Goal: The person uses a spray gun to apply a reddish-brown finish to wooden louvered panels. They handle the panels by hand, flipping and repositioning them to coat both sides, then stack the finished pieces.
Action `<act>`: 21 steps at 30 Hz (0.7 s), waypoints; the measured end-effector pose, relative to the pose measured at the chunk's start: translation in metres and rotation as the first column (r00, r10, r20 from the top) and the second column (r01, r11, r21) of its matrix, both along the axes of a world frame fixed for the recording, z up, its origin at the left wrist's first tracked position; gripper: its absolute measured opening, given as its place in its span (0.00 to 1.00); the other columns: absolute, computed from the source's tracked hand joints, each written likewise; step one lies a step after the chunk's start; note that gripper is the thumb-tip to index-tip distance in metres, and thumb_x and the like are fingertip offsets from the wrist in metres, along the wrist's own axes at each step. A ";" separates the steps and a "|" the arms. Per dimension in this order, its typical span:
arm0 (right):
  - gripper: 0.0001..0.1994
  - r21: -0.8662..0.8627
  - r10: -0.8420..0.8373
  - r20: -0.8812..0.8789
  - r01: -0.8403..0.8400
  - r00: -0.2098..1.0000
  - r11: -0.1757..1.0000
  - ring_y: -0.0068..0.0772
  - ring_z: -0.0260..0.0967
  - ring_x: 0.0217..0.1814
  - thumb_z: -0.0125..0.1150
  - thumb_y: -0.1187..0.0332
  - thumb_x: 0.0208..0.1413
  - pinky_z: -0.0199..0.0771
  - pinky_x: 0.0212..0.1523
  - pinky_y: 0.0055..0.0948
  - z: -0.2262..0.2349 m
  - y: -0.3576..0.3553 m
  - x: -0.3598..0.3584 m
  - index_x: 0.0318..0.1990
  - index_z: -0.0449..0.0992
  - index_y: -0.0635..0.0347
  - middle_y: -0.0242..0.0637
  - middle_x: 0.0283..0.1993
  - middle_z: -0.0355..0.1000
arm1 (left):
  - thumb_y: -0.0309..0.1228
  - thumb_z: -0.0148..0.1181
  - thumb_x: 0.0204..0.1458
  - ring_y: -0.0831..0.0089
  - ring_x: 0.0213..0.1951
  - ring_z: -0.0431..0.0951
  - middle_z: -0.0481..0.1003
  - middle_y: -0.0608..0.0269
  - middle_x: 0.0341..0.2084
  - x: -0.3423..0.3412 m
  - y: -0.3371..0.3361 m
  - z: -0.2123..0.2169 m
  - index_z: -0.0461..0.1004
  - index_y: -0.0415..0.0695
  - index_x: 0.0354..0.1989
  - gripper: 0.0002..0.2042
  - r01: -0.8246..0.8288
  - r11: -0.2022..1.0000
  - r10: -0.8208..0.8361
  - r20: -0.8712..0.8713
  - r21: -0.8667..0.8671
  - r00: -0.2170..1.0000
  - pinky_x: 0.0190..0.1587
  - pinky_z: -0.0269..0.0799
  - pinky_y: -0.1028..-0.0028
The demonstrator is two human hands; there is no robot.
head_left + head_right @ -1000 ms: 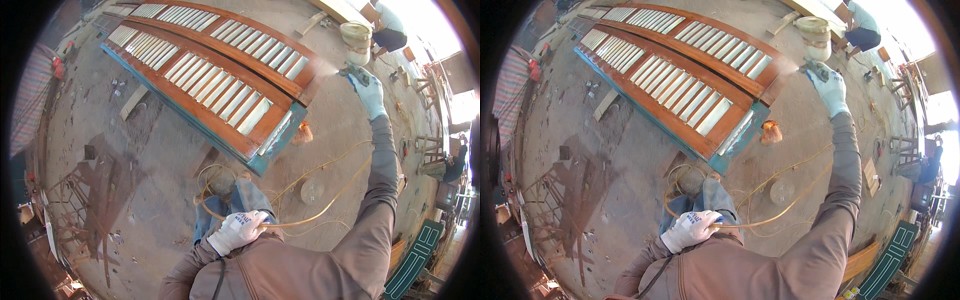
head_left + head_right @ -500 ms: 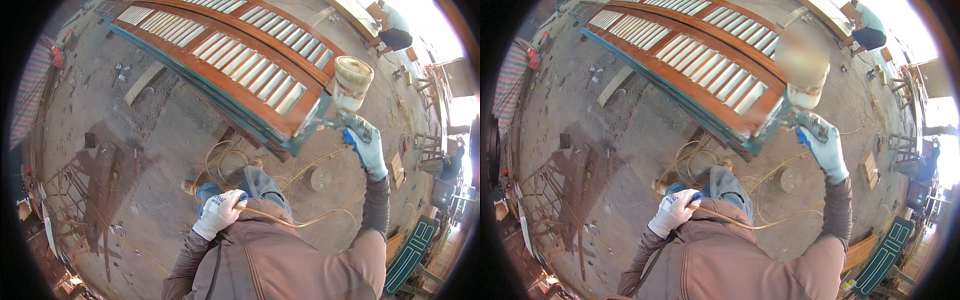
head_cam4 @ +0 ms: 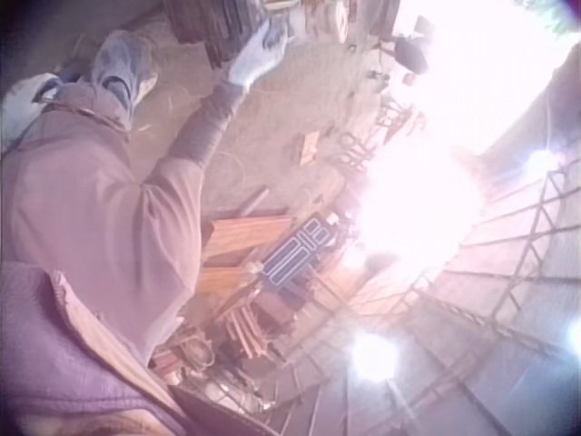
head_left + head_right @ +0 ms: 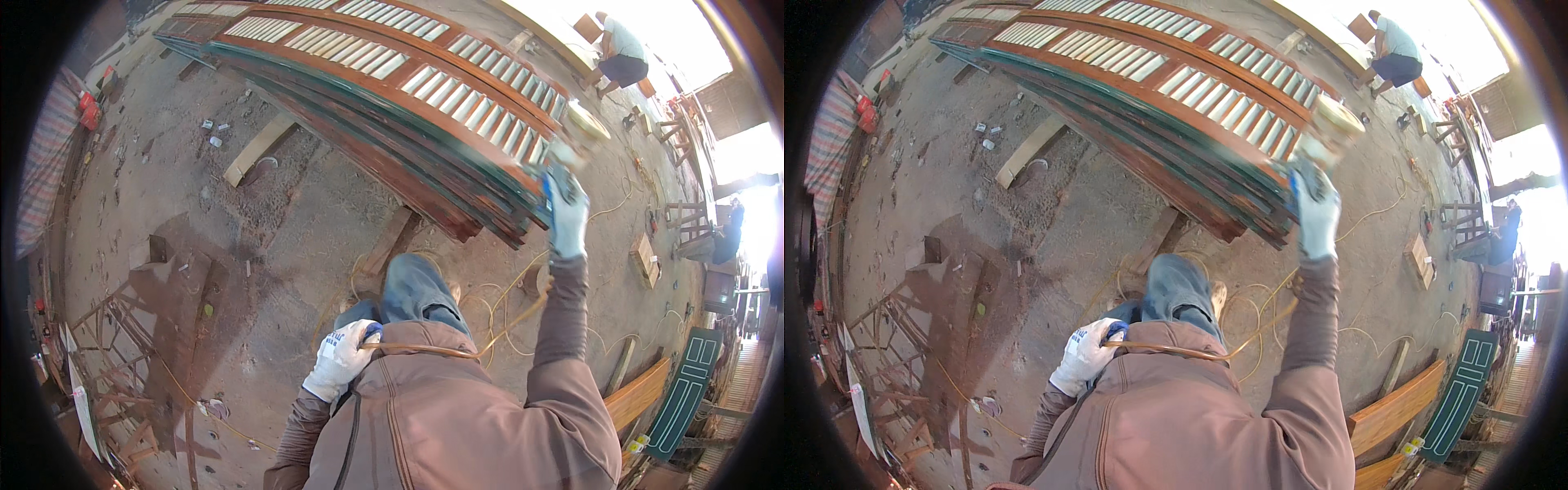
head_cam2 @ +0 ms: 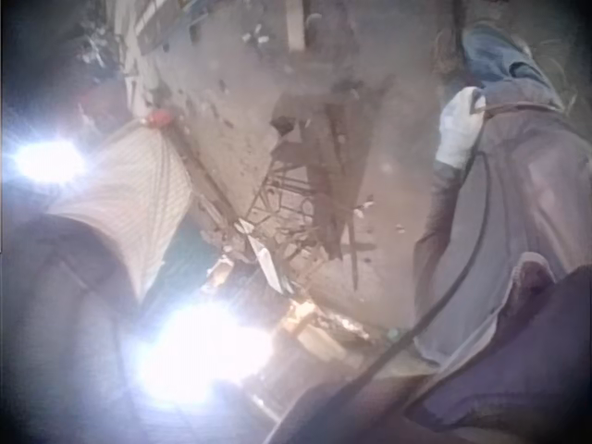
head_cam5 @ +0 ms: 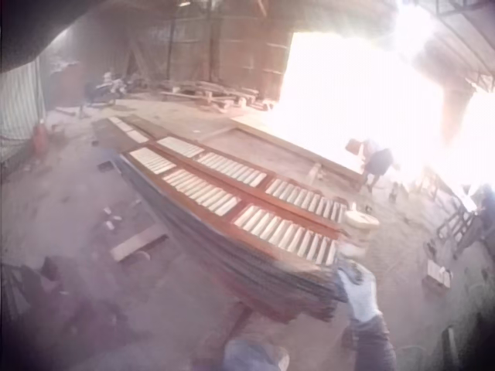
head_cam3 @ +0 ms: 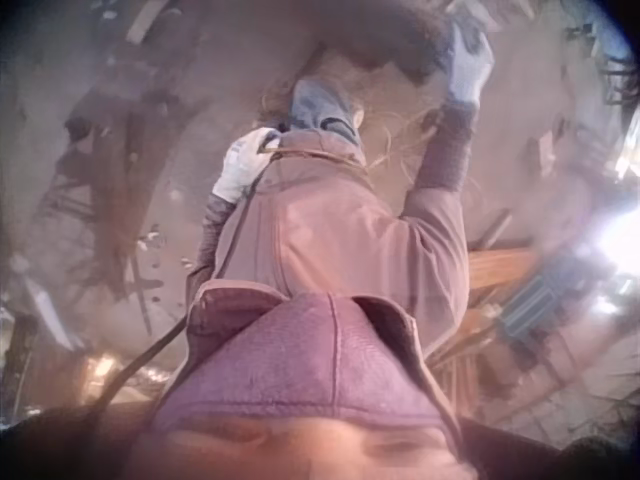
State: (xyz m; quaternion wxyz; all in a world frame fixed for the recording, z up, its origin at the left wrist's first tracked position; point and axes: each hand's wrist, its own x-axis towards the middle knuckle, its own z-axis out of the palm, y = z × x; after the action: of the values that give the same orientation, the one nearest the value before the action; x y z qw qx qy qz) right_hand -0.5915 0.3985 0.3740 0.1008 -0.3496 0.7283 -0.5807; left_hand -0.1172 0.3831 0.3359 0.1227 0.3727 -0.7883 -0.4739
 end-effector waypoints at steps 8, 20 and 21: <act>0.15 0.136 -0.315 -0.171 0.339 0.934 0.931 0.11 0.66 0.27 0.63 0.72 0.66 0.65 0.26 0.17 -0.005 0.055 0.016 0.59 0.79 0.63 0.25 0.40 0.79 | 0.29 0.63 0.60 0.48 0.40 0.82 0.81 0.51 0.37 0.053 -0.073 -0.010 0.78 0.43 0.45 0.07 -0.133 0.989 0.125 -0.117 -0.063 0.985 0.42 0.77 0.59; 0.14 0.014 0.067 0.010 -0.067 0.998 0.998 0.11 0.66 0.31 0.67 0.70 0.65 0.68 0.30 0.17 -0.028 -0.335 0.174 0.55 0.81 0.63 0.23 0.36 0.76 | 0.30 0.62 0.60 0.47 0.42 0.82 0.81 0.49 0.38 0.141 -0.282 -0.047 0.78 0.43 0.45 0.08 -0.223 0.974 0.223 -0.020 -0.030 0.975 0.43 0.78 0.59; 0.13 0.008 0.103 -0.001 -0.103 0.995 0.995 0.10 0.65 0.30 0.66 0.69 0.65 0.66 0.29 0.17 -0.036 -0.380 0.186 0.54 0.81 0.62 0.21 0.35 0.76 | 0.30 0.62 0.60 0.47 0.41 0.82 0.81 0.49 0.37 0.149 -0.306 -0.057 0.79 0.44 0.45 0.08 -0.235 0.972 0.235 -0.021 -0.024 0.972 0.42 0.78 0.60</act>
State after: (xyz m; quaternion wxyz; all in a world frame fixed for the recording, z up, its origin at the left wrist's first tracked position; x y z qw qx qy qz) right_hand -0.4057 0.0185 0.3379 0.1313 -0.3867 0.7116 -0.5717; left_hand 0.0317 0.0774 0.2786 0.1899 0.4574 -0.7438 -0.4488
